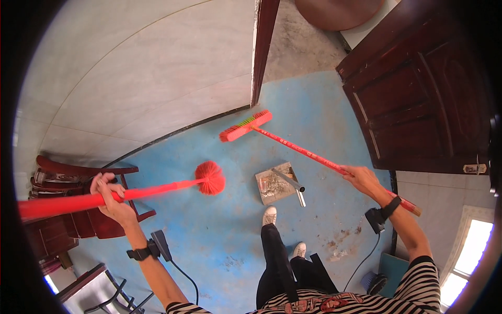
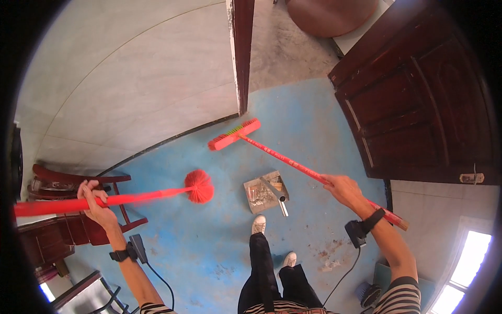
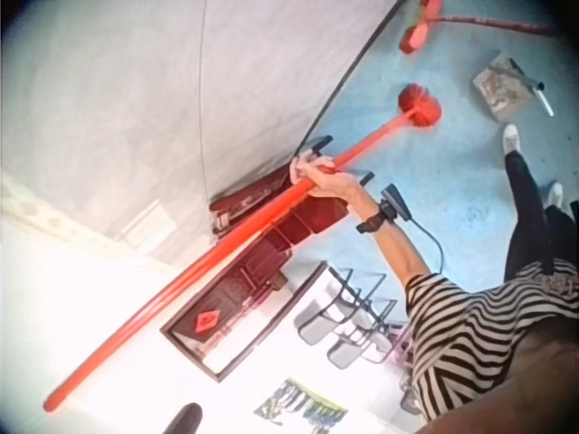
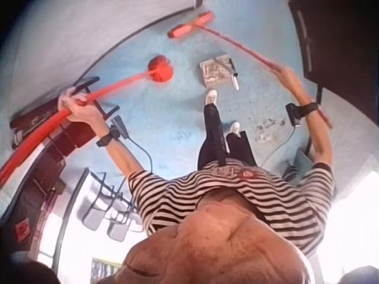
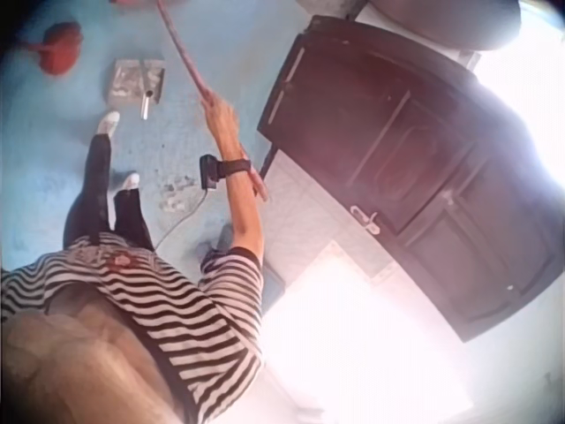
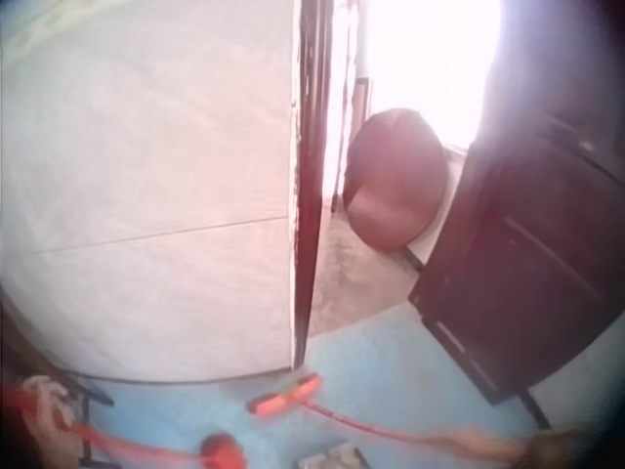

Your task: The person sweeps debris on a blue floor using a red broom and a metal dustpan. They gather dirt into a pile, sweep it into the dustpan, and empty the contents into a nearby trash bin. The person moves around the room to clean different areas, including near a large round table.

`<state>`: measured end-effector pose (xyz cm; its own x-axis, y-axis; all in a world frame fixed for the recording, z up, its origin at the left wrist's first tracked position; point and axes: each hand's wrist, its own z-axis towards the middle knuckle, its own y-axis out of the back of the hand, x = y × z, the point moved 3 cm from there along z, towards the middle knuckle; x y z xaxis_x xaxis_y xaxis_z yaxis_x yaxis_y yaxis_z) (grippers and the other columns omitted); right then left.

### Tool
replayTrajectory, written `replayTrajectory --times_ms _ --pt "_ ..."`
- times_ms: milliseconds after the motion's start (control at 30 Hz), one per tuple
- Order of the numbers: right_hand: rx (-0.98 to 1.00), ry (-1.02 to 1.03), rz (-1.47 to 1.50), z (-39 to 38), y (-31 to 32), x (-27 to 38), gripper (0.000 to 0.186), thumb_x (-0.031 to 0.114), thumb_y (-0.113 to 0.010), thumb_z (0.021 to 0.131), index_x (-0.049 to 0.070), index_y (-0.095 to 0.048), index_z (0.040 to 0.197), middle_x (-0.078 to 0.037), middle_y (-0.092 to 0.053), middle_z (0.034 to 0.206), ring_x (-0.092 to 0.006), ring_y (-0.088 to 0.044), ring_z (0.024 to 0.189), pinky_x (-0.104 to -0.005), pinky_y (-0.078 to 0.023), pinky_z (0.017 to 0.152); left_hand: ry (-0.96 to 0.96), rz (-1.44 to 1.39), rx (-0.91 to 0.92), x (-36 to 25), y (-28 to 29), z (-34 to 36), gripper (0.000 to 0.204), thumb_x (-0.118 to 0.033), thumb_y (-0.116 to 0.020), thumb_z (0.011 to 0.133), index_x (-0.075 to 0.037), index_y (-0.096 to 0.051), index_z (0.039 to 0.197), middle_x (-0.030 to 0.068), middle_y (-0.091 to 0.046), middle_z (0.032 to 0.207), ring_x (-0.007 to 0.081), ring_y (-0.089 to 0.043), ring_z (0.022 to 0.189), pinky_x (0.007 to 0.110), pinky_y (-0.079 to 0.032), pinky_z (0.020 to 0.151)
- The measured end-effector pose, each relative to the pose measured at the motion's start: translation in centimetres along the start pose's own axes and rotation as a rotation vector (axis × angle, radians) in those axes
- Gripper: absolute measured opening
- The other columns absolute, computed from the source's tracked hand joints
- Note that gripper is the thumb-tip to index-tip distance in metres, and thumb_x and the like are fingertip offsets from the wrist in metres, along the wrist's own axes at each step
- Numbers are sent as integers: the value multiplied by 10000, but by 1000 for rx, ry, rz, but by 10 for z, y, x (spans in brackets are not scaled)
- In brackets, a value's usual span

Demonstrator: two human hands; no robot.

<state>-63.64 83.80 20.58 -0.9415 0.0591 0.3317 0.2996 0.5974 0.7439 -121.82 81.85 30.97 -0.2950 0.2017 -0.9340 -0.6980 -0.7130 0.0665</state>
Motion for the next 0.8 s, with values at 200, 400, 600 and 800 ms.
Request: replayTrajectory --times_ms 200,400,600,800 --pt "98 -19 -48 0 7 21 294 283 -531 849 215 -558 1133 -123 -628 894 -336 -580 846 -415 -464 679 -13 18 73 16 -48 27 242 -162 -479 912 18 -479 1075 102 -581 793 79 -420 449 220 -373 473" --pt "67 63 97 52 -42 34 327 331 -513 847 252 -547 1162 -120 -632 935 -329 -585 869 -421 -472 705 145 80 125 30 -105 29 313 -220 -528 886 2 -484 1102 96 -580 795 83 -440 466 240 -387 501" --pt "74 -12 86 78 -61 25 346 327 -532 839 255 -545 1177 -111 -635 955 -318 -583 892 -395 -471 737 111 43 108 28 -115 45 330 -251 -534 888 -2 -499 1103 99 -578 816 81 -412 457 233 -374 498" --pt "-37 -9 111 58 -67 -37 349 275 -536 820 196 -554 1159 -125 -625 919 -336 -565 882 -422 -452 741 77 3 86 21 -144 72 333 -249 -557 873 -9 -523 1101 74 -571 807 74 -412 448 229 -344 476"
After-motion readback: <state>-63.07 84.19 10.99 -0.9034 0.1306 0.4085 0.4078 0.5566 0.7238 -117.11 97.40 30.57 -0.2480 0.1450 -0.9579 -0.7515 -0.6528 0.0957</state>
